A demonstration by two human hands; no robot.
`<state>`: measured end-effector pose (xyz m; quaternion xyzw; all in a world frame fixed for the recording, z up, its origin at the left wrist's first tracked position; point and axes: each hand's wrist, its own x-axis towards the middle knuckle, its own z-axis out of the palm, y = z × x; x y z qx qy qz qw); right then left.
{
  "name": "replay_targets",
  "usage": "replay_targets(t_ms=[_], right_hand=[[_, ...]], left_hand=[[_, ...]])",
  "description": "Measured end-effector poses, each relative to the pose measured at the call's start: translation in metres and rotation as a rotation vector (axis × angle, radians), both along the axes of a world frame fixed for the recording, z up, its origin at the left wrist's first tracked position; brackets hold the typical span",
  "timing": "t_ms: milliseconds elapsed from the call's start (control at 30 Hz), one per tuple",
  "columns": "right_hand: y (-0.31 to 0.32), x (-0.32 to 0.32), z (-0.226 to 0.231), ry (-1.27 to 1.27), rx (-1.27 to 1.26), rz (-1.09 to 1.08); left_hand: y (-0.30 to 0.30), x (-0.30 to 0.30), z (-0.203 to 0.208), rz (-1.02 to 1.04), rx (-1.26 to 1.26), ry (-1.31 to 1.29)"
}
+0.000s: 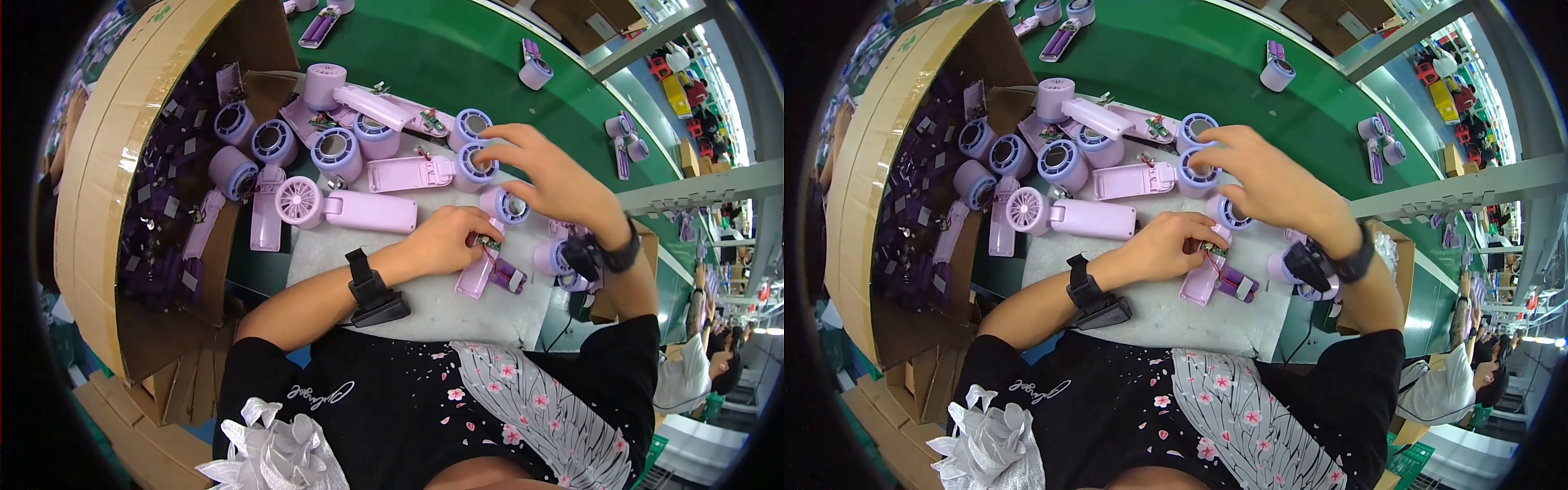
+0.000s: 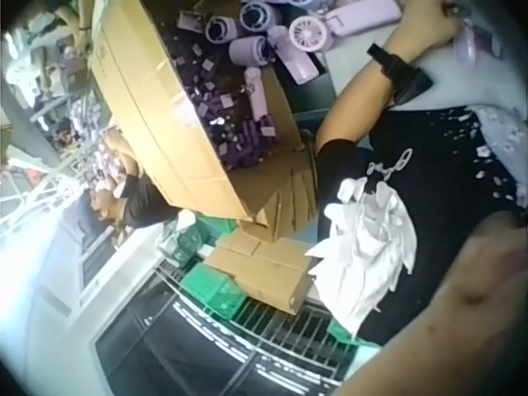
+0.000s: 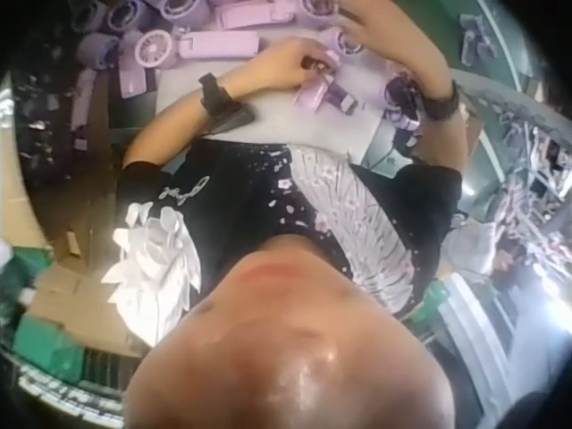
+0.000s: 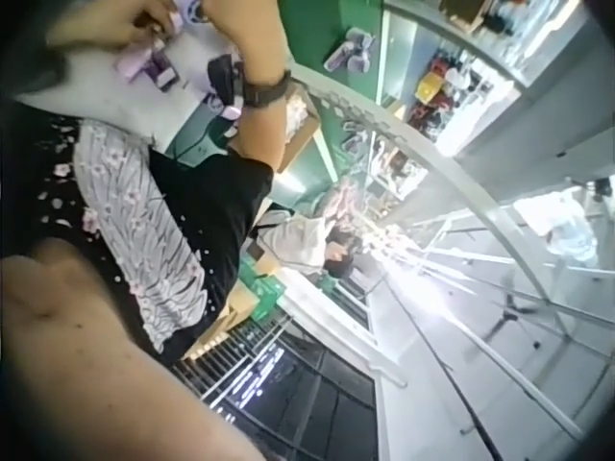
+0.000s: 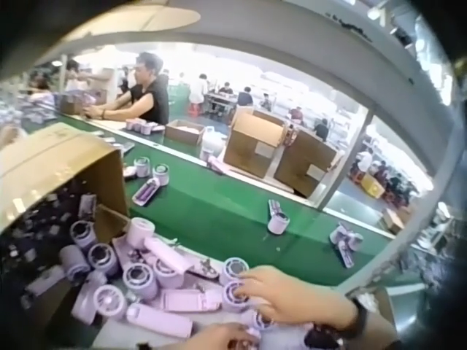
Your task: The person assembles a handheld fan by connecting a battery to a circuit board and pressing them into the fan housing. They repeat this process with multiple fan units throughout the video.
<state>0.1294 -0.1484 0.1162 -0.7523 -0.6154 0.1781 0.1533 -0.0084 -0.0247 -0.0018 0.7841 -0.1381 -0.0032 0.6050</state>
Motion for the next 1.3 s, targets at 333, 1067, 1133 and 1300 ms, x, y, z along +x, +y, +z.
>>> replay_targets(t_ms=[333,1067,1133,1300], right_hand=[[-0.086,-0.098,0.054,0.609,-0.206,-0.426],[-0.096,-0.146,-0.079,0.222,0.372,-0.869],[-0.098,-0.146,-0.081,0.220,0.372,-0.876],[-0.092,-0.150,-0.083,0.115,0.389,-0.857]], left_hand=[[0.010,-0.003,-0.005,0.042,0.025,0.072],[0.022,-0.007,0.008,0.020,0.004,0.199],[0.022,-0.006,0.010,-0.020,0.018,0.258],[0.022,-0.003,0.008,-0.034,0.015,0.253]])
